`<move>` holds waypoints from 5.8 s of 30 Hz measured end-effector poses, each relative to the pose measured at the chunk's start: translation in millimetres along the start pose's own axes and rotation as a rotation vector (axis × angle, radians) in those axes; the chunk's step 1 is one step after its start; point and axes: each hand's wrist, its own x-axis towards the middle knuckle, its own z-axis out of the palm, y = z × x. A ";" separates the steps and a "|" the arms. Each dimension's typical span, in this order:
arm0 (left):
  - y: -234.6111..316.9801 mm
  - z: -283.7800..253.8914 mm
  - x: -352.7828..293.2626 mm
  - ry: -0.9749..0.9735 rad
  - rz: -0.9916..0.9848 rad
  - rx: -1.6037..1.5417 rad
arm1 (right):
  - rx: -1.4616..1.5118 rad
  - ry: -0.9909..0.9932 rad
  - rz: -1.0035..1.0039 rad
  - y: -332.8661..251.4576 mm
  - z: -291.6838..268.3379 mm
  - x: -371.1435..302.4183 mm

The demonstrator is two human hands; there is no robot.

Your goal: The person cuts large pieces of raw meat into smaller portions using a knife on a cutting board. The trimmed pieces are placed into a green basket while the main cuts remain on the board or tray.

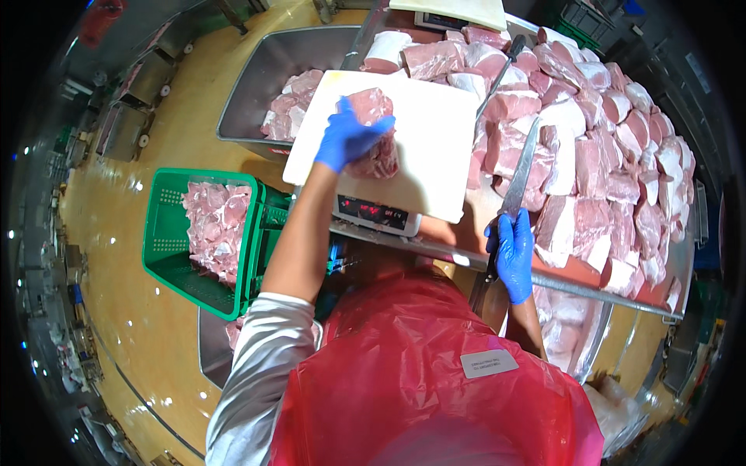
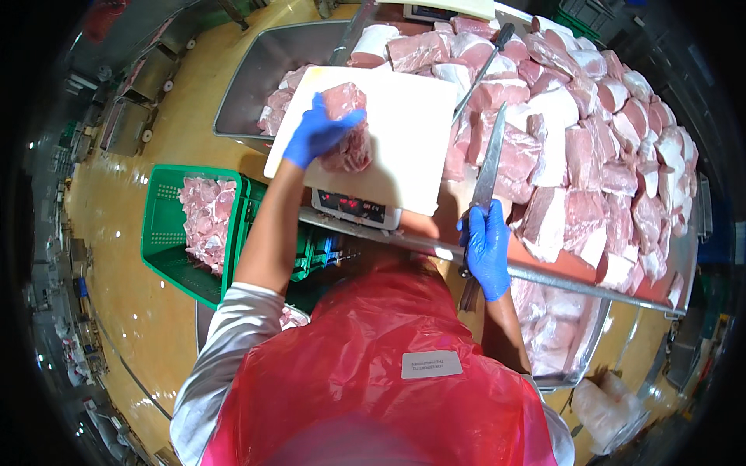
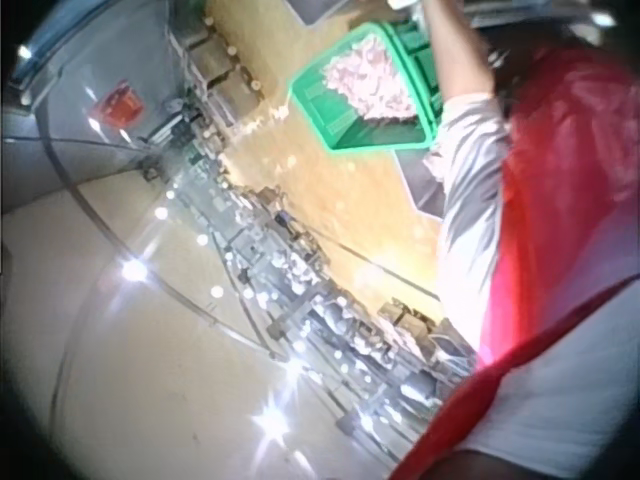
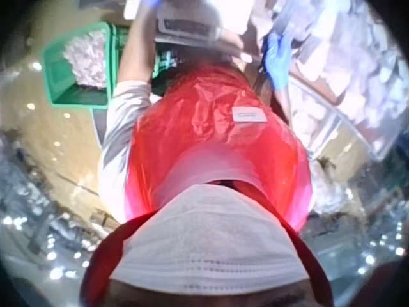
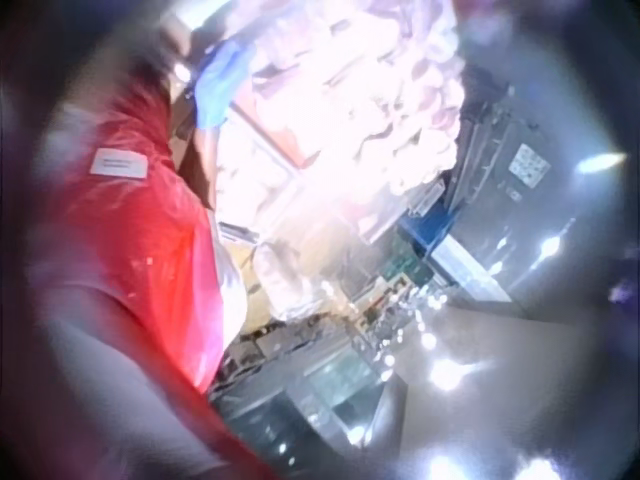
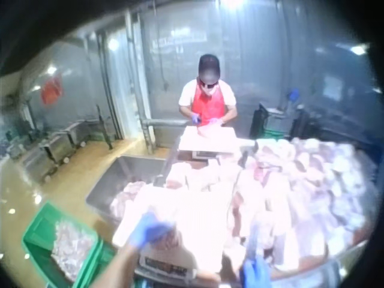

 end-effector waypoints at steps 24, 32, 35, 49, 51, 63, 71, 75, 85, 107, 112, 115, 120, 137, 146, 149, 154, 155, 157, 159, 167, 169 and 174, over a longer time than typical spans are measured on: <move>-47.4 41.9 -86.1 0.436 0.278 -0.429 | -0.778 -0.461 -0.439 -74.4 176.4 91.1; -62.9 51.2 -87.1 0.636 0.376 -0.539 | -1.219 -0.769 -0.164 -73.3 95.2 42.1; -93.9 46.3 -80.7 0.396 0.116 -0.718 | -1.221 -0.805 -0.184 -79.5 41.3 29.0; -69.4 29.9 -71.6 0.353 0.120 -0.480 | -1.091 -0.530 -0.196 -102.5 222.5 85.9; -74.1 27.0 -69.5 0.324 0.104 -0.544 | -1.203 -0.583 -0.004 -91.9 209.3 82.3; -282.3 -154.2 -157.6 0.895 -0.381 -0.085 | -0.959 -0.457 -0.315 -54.7 25.9 5.4; -166.0 -113.3 -69.2 0.552 0.497 -0.320 | -0.617 -0.167 -0.315 -118.7 125.3 51.5; -107.8 -63.7 -34.5 0.361 0.626 -0.453 | -0.550 -0.094 -0.436 -126.8 139.3 59.3; -75.1 25.1 -31.0 0.220 0.452 -0.730 | -0.759 -0.354 -0.308 -94.6 196.2 59.9; -71.7 12.4 -31.4 0.097 0.258 -0.167 | -1.034 -0.518 -0.295 -129.5 196.5 62.1; -84.6 24.4 -42.3 0.289 0.408 -0.266 | -1.157 -0.500 -0.214 -96.4 217.8 74.2; -100.7 17.2 -39.6 0.319 0.318 -0.222 | -1.096 -0.583 -0.317 -77.5 165.9 47.3; -170.0 -68.3 -71.9 0.460 0.019 -0.143 | -1.259 -0.882 -0.103 -92.3 51.3 14.7; 72.3 28.4 -1.2 -0.013 0.417 0.438 | -0.445 -0.108 -0.247 -77.4 50.5 76.6; -23.9 -86.6 19.7 -0.152 1.058 0.394 | -0.368 -0.112 -0.008 -10.6 -8.8 15.6; -58.9 -82.3 -9.6 -0.062 0.467 -0.338 | -0.391 -0.156 0.002 -0.1 -3.9 2.6; -35.1 -12.7 -71.3 0.348 0.487 -0.324 | -0.449 -0.337 -0.284 -25.8 43.8 32.2; -37.6 8.4 -71.0 0.473 0.509 -0.288 | -0.454 -0.397 -0.324 -37.4 56.8 46.5; -31.1 33.3 -73.6 0.541 0.479 -0.271 | -0.540 -0.505 -0.415 -56.9 82.3 77.9; -28.0 42.1 -76.1 0.585 0.481 -0.268 | -0.516 -0.534 -0.585 -66.2 109.9 107.6; -48.3 68.0 -79.9 0.687 0.484 -0.220 | -0.834 -0.674 -0.747 -88.8 152.4 141.3; -48.6 64.5 -83.8 0.648 0.457 -0.255 | -0.845 -0.712 -0.808 -76.1 134.8 141.9; -51.7 54.0 -98.6 0.696 0.400 -0.310 | -1.154 -0.947 -0.591 -65.8 52.3 135.3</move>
